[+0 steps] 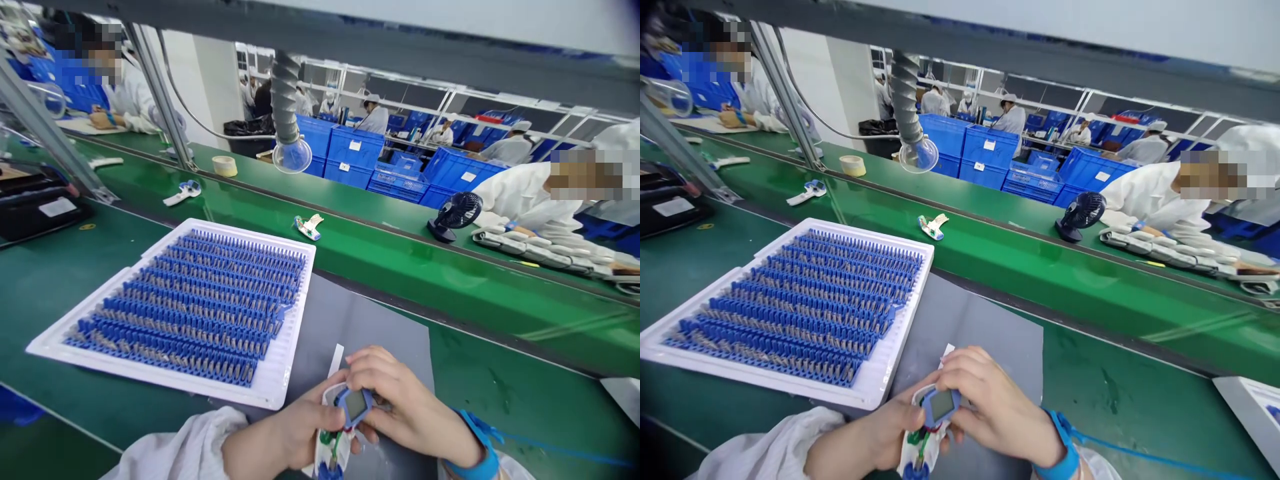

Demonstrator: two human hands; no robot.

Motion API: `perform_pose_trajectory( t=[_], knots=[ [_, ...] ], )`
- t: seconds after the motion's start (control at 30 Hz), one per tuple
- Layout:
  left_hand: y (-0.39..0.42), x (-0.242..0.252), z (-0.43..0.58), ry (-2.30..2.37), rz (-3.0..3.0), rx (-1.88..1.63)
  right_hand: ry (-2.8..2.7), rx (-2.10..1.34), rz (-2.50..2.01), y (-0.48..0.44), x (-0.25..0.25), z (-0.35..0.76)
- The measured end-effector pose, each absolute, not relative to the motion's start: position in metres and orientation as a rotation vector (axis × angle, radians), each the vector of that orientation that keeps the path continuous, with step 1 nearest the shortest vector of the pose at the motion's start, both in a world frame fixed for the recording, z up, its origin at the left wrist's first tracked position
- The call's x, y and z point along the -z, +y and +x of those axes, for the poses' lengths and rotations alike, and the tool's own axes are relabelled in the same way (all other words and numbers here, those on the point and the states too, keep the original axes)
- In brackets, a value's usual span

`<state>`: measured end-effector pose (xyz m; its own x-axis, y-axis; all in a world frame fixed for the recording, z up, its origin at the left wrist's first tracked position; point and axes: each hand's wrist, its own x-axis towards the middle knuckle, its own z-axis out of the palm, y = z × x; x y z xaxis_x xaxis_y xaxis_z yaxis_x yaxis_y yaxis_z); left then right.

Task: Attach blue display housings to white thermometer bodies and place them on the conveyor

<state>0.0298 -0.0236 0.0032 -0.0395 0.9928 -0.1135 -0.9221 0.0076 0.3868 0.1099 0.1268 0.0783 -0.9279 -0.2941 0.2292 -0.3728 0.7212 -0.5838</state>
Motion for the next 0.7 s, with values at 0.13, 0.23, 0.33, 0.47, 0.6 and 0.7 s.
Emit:
perform_pose_trajectory(
  t=[0.13,0.23,0.33,0.47,0.6,0.7],
  knots=[
    [-0.024,-0.0047,0.0248,0.424,0.173,-1.592,-2.743,-0.764,0.554,0.1271,-0.0688,0.11],
    [-0.0236,-0.0054,0.0237,0.423,0.12,-1.62,-2.696,-0.653,0.605,0.1269,-0.0682,0.1093],
    [-0.0229,-0.0058,0.024,0.435,0.113,-1.629,-2.687,-0.606,0.63,0.1277,-0.0698,0.1088],
    [-0.0224,-0.0045,0.0245,0.483,0.111,-1.647,-2.682,-0.593,0.658,0.1297,-0.07,0.1085],
    [-0.0221,-0.0043,0.0241,0.485,0.09,-1.646,-2.664,-0.604,0.663,0.1304,-0.0665,0.1074],
    [-0.0222,-0.0046,0.0235,0.504,0.075,-1.639,-2.647,-0.644,0.654,0.1299,-0.0659,0.1068]
  ],
)
